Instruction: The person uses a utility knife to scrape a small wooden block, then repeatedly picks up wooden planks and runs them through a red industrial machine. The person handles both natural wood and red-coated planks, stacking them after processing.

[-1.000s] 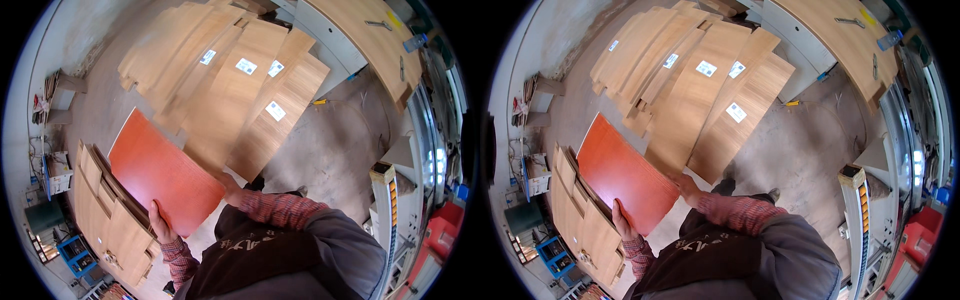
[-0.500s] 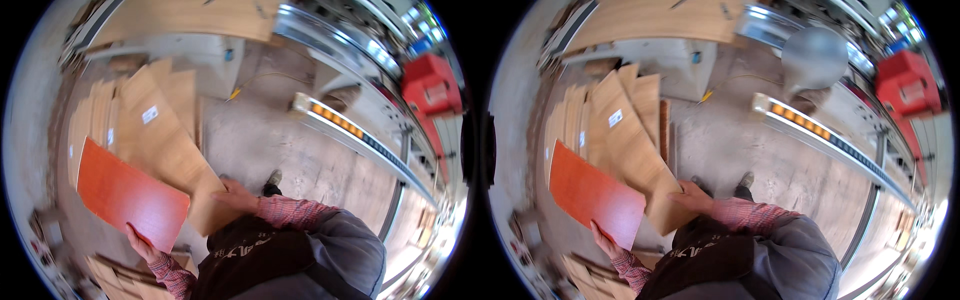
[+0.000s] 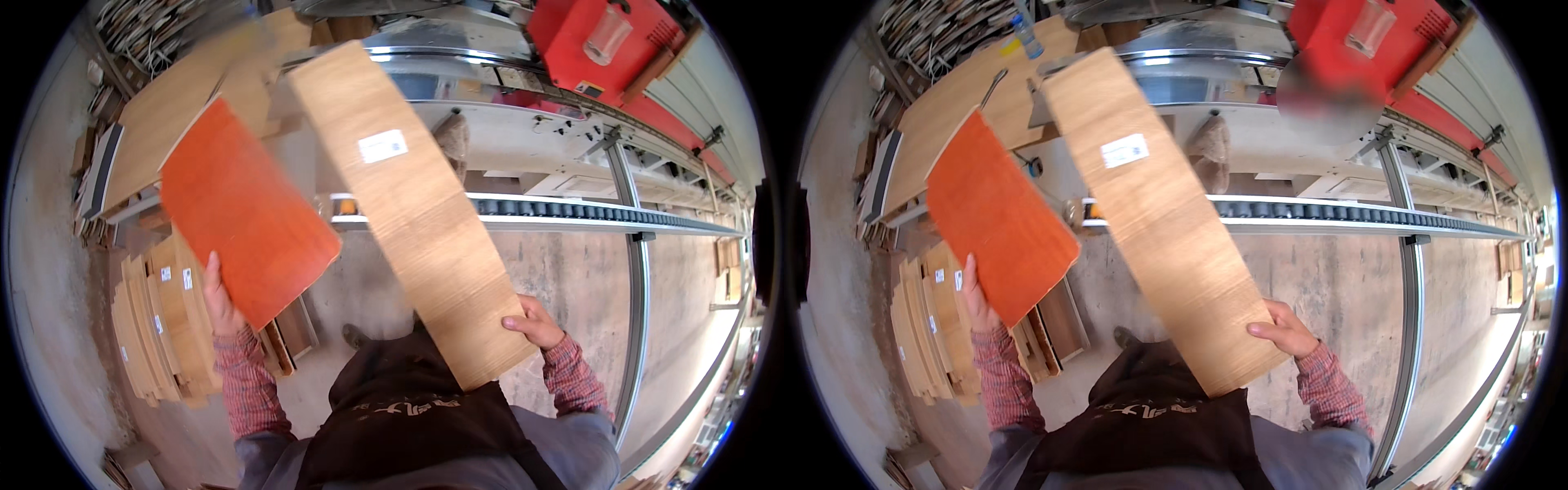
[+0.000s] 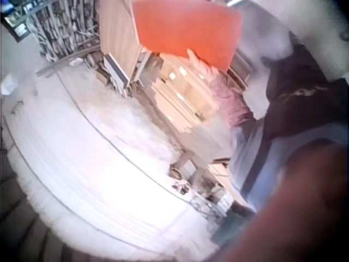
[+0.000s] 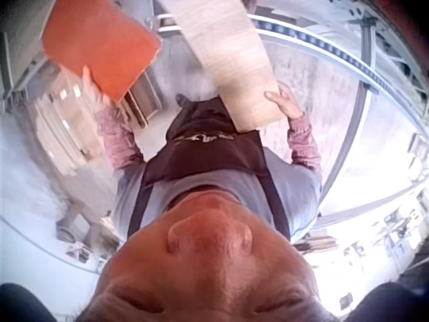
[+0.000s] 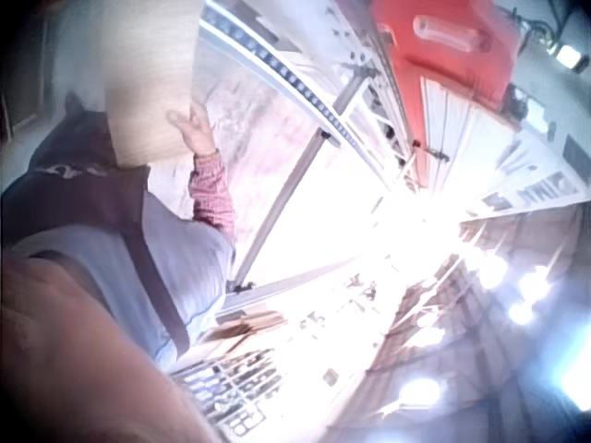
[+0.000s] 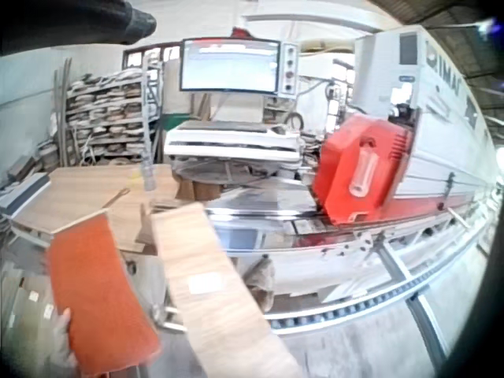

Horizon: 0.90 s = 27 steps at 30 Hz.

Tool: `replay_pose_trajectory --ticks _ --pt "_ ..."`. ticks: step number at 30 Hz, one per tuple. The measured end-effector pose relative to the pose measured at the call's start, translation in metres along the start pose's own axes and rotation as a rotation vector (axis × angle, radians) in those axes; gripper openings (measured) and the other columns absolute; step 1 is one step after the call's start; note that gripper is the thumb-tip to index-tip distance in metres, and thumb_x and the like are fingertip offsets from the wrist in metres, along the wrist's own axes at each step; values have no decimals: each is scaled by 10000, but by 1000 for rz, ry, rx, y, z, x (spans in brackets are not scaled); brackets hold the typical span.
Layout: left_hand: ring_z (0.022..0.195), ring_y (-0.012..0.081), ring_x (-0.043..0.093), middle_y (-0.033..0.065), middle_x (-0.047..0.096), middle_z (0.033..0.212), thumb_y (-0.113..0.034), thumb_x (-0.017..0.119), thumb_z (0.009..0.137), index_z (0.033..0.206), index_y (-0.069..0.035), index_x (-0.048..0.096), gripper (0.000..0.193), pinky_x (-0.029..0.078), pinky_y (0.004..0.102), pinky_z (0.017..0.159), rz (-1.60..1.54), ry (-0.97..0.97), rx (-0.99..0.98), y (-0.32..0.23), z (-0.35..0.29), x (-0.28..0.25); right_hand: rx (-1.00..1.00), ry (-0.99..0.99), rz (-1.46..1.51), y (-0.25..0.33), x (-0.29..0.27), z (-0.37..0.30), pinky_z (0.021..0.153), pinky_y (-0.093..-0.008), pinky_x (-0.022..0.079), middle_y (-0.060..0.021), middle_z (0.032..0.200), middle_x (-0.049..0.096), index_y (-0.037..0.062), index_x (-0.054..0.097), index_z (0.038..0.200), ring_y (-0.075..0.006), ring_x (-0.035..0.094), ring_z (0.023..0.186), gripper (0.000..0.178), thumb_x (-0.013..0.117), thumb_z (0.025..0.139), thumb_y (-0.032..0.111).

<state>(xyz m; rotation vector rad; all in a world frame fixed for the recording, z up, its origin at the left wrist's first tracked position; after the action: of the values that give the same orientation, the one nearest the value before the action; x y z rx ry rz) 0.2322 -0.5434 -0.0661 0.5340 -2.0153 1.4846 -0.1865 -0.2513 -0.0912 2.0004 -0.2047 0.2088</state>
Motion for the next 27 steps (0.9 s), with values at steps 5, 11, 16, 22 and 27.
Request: replay_pose_trajectory --ticks 5,11,16,22,27 --pt "1204 245 601 111 593 1358 -264 526 1038 1399 -6 475 446 500 398 1032 56 183 -173 80 89 87 -63 -234 99 -25 -70 -29 994 -328 471 -116 1240 661 -56 534 1353 -182 608 1138 529 667 916 210" --pt "1119 230 643 130 638 1270 -240 544 1028 1332 38 528 413 542 372 958 169 239 -344 166 148 155 -74 -437 170 -46 -116 -38 932 -328 497 -82 1168 678 -45 594 1271 -157 629 1049 443 661 929 229" --pt "1018 242 693 153 679 1175 -231 544 1025 1269 56 568 377 582 378 877 242 257 -443 199 172 185 74 -727 -488 18 -160 -52 817 -320 508 -99 1042 688 -36 603 1210 -145 619 963 387 634 974 269" --pt "1003 235 702 164 683 1161 -235 537 1029 1242 66 583 371 593 364 855 294 276 -512 224 194 185 -291 -888 -622 148 -169 33 854 -292 497 -127 1156 627 -44 503 1327 -164 595 1045 479 644 986 262" --pt "1028 226 691 152 678 1179 -237 550 1025 1244 66 582 376 574 354 879 304 279 -507 239 213 202 -21 -663 -207 126 -208 148 839 -307 524 -134 1077 690 -60 579 1243 -176 653 957 506 621 987 375"
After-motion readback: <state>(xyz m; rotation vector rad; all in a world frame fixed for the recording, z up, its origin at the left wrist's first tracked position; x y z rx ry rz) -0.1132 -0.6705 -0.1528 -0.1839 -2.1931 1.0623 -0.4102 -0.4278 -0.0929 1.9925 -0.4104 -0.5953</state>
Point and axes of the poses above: each hand's wrist, its own z-axis towards the middle knuckle, its own x-axis out of the palm, y = z × x, the point moved 8 cm from there along z, towards the middle knuckle
